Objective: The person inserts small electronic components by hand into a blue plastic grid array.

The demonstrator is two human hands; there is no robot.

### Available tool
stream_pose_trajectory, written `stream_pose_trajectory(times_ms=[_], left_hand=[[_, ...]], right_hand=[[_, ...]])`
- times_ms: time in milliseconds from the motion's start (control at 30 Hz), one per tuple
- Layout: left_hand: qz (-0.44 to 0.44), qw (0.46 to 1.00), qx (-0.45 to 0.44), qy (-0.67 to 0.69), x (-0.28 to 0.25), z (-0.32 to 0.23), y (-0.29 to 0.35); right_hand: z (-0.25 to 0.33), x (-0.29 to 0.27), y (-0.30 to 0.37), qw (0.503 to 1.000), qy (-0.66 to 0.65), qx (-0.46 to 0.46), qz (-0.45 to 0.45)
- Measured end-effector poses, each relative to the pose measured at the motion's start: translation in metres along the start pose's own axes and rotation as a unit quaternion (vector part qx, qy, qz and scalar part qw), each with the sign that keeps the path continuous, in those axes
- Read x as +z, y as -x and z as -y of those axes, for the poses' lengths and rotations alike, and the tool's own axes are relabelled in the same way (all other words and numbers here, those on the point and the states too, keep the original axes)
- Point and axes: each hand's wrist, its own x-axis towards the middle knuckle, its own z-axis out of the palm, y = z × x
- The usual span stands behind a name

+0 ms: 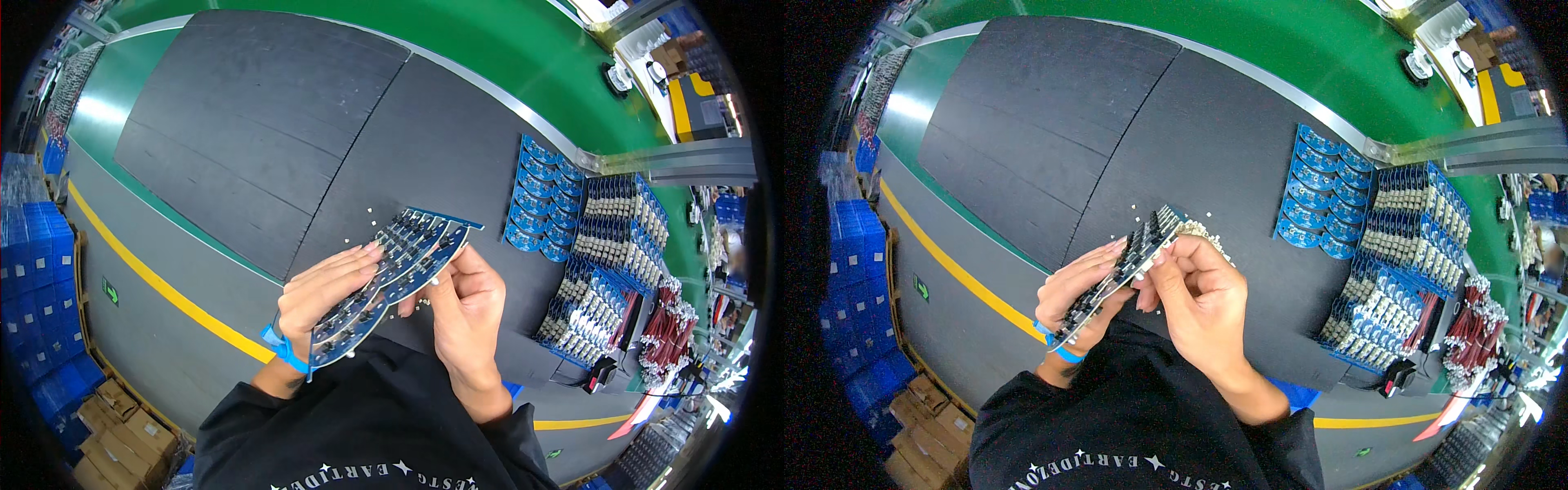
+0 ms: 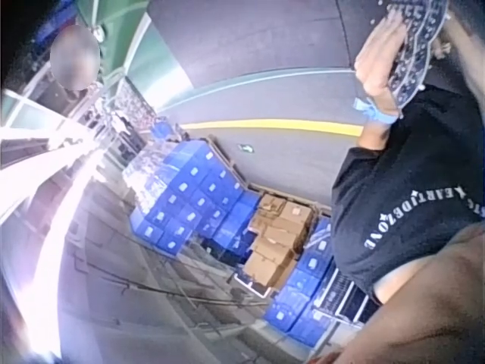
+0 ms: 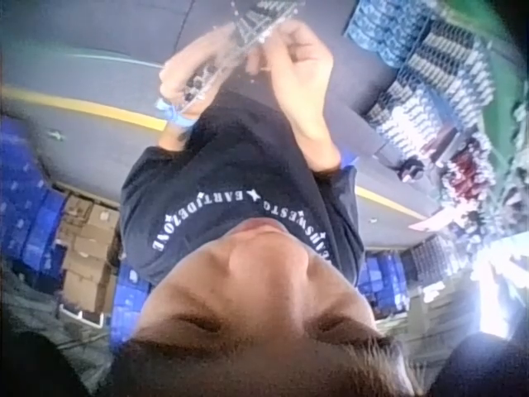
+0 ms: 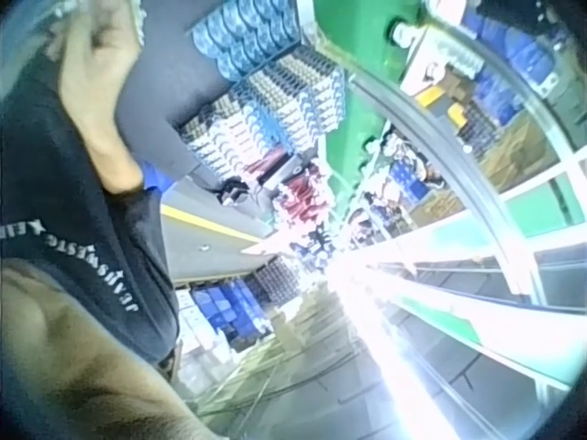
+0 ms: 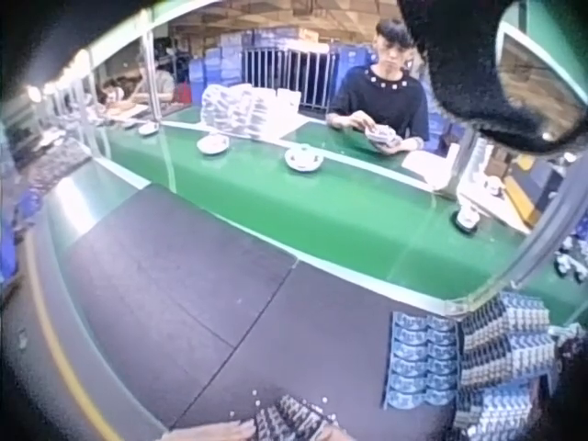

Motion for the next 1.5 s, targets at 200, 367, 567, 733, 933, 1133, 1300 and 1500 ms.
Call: stream_pose_trajectory(times_ms=[200, 367, 567, 733, 933, 1133, 1300, 1500], left_hand=[[-0.037, 0.997, 0.025, -0.065, -0.001, -0.007, -0.007], [-0.055, 0.998, 0.026, -0.033, 0.003, -0.008, -0.002], [-0.185, 0.980, -0.053, -0.040, 0.005, -0.015, -0.006], [-0.040, 0.998, -0.018, -0.052, 0.000, -0.008, -0.005], [0.009, 0.995, 0.043, -0.088, -0.002, -0.002, -0.005], [-0.017, 0.994, 0.055, -0.092, 0.001, -0.006, -0.009], [-0.044, 0.998, 0.002, -0.041, 0.000, -0.008, -0.005], [-0.040, 0.999, -0.027, -0.026, 0.003, -0.011, -0.004]], right_hand=[[0.005, -0.001, 0.003, 0.999, 0.028, 0.034, 0.010], [0.004, -0.014, 0.004, 0.996, 0.016, 0.079, 0.027], [-0.005, -0.014, 0.003, 0.986, 0.161, 0.039, -0.016], [0.009, -0.001, 0.003, 0.998, 0.021, -0.063, 0.008], [0.011, -0.008, 0.000, 0.997, -0.063, 0.025, 0.036], [0.018, -0.007, 0.005, 0.997, -0.052, 0.034, 0.040], [0.024, -0.009, 0.008, 0.998, 0.003, 0.035, 0.060], [0.026, -0.015, 0.007, 0.996, -0.019, 0.042, 0.075]])
